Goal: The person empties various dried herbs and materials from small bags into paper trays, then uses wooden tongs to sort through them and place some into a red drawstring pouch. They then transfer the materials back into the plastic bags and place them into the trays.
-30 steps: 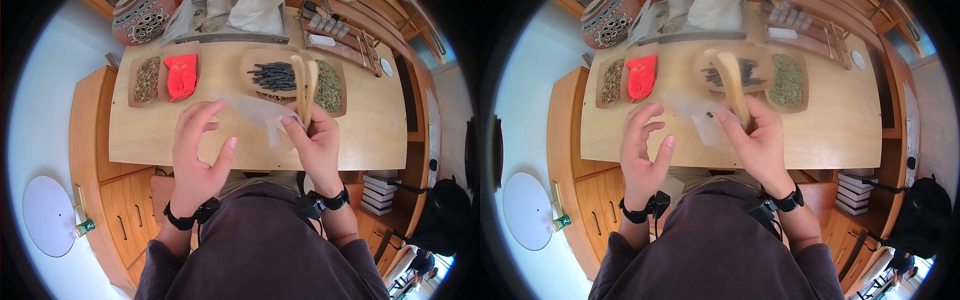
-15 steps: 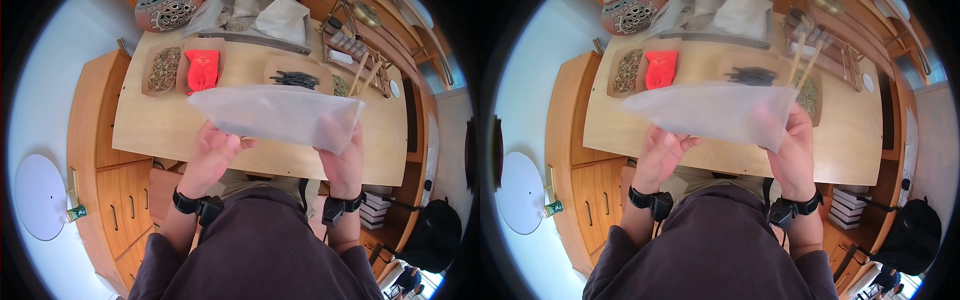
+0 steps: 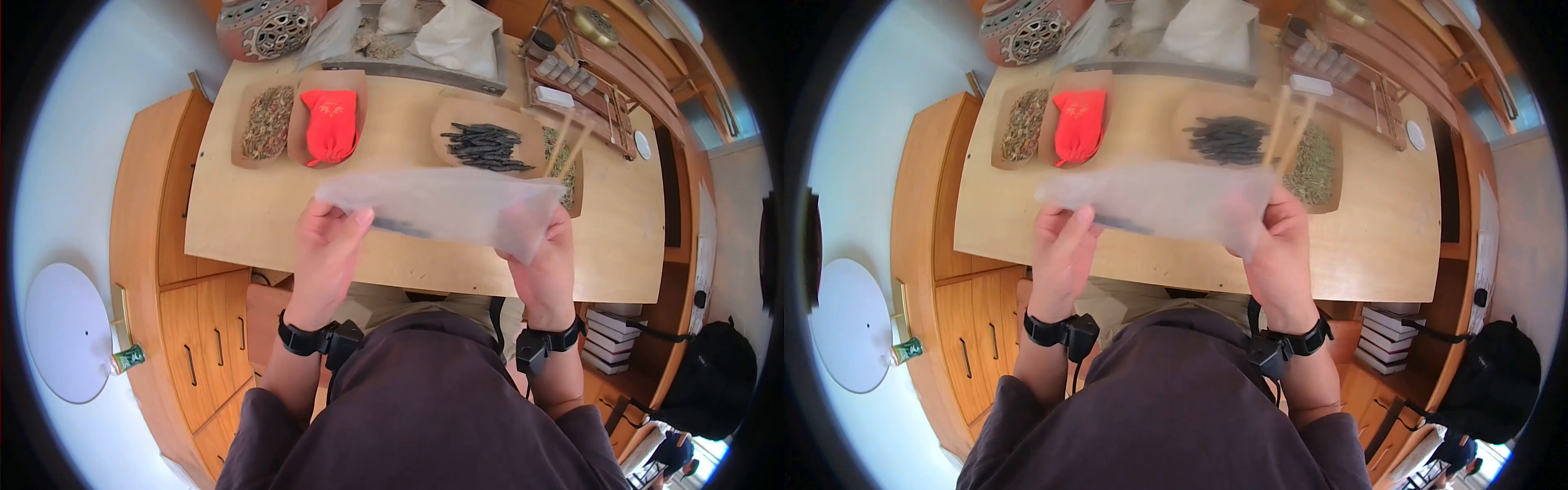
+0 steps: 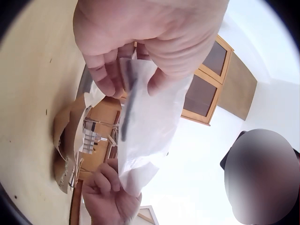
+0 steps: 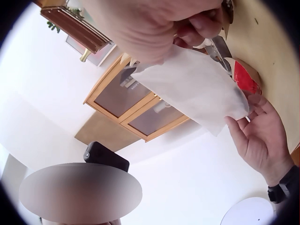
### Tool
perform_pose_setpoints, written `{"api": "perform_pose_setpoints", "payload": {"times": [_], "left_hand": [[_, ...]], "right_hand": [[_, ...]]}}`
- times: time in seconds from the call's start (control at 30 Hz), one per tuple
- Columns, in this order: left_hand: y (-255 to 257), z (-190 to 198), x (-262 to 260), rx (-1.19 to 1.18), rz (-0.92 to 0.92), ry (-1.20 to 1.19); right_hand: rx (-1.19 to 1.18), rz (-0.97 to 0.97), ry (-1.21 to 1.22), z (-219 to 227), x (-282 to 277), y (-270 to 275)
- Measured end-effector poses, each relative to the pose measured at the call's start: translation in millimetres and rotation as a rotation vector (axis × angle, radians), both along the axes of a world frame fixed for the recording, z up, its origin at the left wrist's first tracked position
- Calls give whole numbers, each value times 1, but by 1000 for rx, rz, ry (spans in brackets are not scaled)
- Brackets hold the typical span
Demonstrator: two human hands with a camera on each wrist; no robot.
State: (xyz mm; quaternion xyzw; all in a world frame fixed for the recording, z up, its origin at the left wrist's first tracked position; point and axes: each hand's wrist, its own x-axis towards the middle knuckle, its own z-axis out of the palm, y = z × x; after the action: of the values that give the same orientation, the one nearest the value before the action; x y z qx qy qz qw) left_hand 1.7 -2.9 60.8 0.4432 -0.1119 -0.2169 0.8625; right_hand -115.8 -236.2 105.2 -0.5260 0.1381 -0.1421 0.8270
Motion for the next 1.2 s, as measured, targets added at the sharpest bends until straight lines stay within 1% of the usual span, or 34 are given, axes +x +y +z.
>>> {"api": "perform_pose_setpoints", "payload": {"times": [0.07, 0.2, 0.3, 0.37, 0.47, 0.6, 0.7, 0.9, 1.0, 1.07, 1.1, 1.2], "left_hand": [[4, 0, 0, 53, 36, -9], [13, -8, 2, 204, 91, -106], [17, -9, 3, 237, 101, -144], [17, -8, 3, 206, 93, -146], [16, -11, 4, 182, 87, -146], [11, -10, 4, 180, 69, -150], [17, -18, 8, 140, -13, -168], [19, -19, 8, 144, -10, -115], [7, -9, 1, 127, -5, 16], [4, -10, -1, 69, -66, 95], [2, -10, -2, 40, -97, 134], [-11, -2, -13, -32, -113, 258]], "right_hand": [[-67, -23, 43, -4, 1, 5], [-56, 11, 57, -16, 1, 13], [-69, 12, 98, -21, 0, 14], [-97, -2, 144, -17, 0, 13], [-206, -50, 119, -13, -1, 4], [-244, -73, 126, -12, -4, -2], [-261, -70, 105, -14, -5, -1], [-207, -92, 63, -19, -5, -2], [-136, -94, 38, -17, -6, -4], [-87, -95, 22, -12, -6, -6], [-91, -84, 16, -11, -6, -8], [-90, -55, -6, -10, -7, -15]]}}
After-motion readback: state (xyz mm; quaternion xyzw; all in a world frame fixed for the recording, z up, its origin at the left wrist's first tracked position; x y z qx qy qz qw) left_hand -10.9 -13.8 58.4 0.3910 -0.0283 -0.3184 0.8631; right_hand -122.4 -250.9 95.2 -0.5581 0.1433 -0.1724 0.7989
